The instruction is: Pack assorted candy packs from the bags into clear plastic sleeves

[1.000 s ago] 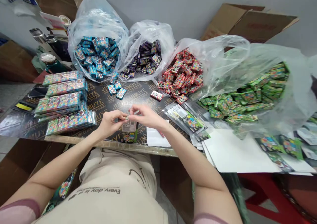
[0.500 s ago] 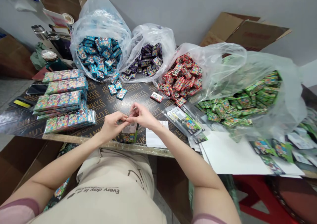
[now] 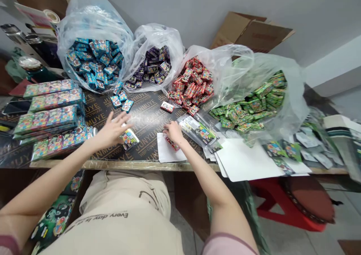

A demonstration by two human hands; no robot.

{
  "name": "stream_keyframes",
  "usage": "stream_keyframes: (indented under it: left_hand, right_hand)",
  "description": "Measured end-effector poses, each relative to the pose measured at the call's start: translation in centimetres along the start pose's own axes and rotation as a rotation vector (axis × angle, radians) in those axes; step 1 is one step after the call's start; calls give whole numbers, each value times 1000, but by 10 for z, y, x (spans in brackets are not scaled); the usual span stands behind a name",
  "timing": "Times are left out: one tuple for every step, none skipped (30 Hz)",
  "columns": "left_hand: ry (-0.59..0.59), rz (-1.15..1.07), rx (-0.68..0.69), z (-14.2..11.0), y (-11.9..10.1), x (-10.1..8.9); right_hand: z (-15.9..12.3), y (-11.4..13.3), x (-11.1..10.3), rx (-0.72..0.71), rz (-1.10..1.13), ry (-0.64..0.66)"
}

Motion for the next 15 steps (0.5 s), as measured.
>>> stream_keyframes:
  left_hand:
    - [115, 2, 96, 7, -10, 17]
    - [216, 1, 168, 12, -18, 33]
    - [295, 2, 216, 18, -24, 47]
    - [346, 4, 246, 23, -28, 58]
    - [373, 3, 259, 28, -30, 66]
    - [385, -12, 258, 33, -30, 71]
    - [386, -42, 246, 38, -29, 74]
    - [388, -81, 232, 43, -27, 74]
    - [397, -122, 220, 46, -26, 72]
    - [409, -152, 211, 49, -25, 68]
    - [407, -183, 200, 52, -23, 62]
    - [375, -227, 184, 55, -21, 51]
    - [309, -296, 155, 57, -18, 37]
    - [209, -398, 113, 59, -14, 21]
    - [83, -519, 61, 59, -7, 3]
  right_hand:
    - [-2, 1, 5, -10, -2, 1]
    - [-4, 2, 9, -19, 3, -6]
    - [-6, 5, 12, -27, 5, -12]
    - [-7, 7, 14, -36, 10, -17]
    - [-9, 9, 16, -47, 19, -20]
    - [-11, 11, 17, -59, 31, -22]
    - [-13, 12, 19, -72, 45, -23]
    - [-14, 13, 20, -83, 63, -22]
    - [-16, 12, 22, -90, 83, -22]
    - [-16, 11, 23, -92, 106, -22]
    - [-17, 9, 24, -88, 130, -23]
    - [-17, 6, 24, -82, 156, -25]
    - [-17, 3, 23, -74, 183, -25]
    - [-17, 0, 22, -69, 211, -25]
    - [-17, -2, 20, -67, 237, -23]
Point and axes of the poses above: each hand's wrist, its own z-axis towards the middle knuckle, its own x-axis out of the palm, y = z × x, the point moved 8 cm from there along z, towards the middle knuckle, and after that the axes turned 8 degrees about z, right-handed, at the moved point
